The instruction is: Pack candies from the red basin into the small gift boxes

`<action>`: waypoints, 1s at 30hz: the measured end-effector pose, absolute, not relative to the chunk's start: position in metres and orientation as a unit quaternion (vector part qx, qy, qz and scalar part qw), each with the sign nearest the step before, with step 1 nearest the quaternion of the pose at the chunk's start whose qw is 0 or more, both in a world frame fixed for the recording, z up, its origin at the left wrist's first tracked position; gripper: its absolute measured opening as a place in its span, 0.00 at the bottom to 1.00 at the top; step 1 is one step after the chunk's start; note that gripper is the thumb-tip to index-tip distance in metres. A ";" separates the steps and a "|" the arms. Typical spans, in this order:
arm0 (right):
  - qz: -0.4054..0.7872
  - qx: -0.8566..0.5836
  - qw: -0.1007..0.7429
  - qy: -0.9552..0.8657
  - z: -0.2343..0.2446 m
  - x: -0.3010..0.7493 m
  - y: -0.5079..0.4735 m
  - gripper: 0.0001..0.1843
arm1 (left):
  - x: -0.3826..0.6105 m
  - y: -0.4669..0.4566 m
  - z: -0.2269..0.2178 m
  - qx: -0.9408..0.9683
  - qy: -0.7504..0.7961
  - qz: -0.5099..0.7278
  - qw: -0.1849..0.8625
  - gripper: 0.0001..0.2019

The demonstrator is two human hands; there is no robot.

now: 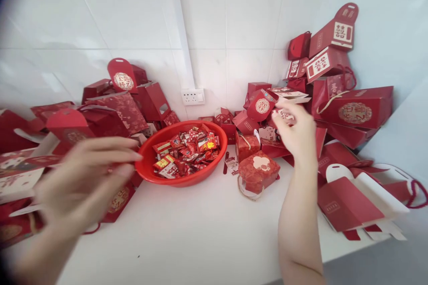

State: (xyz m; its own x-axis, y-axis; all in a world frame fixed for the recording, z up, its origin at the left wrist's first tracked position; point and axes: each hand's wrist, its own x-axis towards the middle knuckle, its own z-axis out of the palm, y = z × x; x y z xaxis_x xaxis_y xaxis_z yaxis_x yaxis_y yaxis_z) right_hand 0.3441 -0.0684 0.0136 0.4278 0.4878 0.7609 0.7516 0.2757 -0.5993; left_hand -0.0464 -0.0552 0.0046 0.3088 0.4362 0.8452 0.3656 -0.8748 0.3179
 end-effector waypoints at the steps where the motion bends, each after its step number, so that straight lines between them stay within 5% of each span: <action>1: -0.104 -0.622 0.560 -0.537 0.009 0.346 -0.060 0.18 | -0.035 -0.054 -0.002 0.832 0.216 0.510 0.033 0.11; 6: -0.039 -0.762 0.269 -0.588 -0.020 0.352 -0.019 0.23 | 0.010 -0.030 -0.041 0.864 0.172 0.454 0.130 0.10; 9: -0.022 -0.787 0.169 -0.593 -0.034 0.352 -0.003 0.29 | 0.012 -0.007 -0.052 0.840 0.217 0.472 0.157 0.09; 13: -0.047 -0.790 0.133 -0.597 -0.041 0.353 0.005 0.38 | 0.005 0.016 -0.056 0.818 0.248 0.485 0.186 0.08; 30: -0.083 -0.815 0.108 -0.563 -0.060 0.354 0.018 0.38 | -0.013 0.036 -0.062 0.807 0.263 0.480 0.222 0.08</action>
State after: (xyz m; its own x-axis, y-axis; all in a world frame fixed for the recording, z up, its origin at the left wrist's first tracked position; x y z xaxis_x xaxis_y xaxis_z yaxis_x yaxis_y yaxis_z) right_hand 0.3544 0.0177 -0.0602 0.3515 0.9003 0.2569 0.9361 -0.3418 -0.0830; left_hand -0.0126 0.0360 -0.0622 0.4011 0.6373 0.6580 0.2120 -0.7634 0.6102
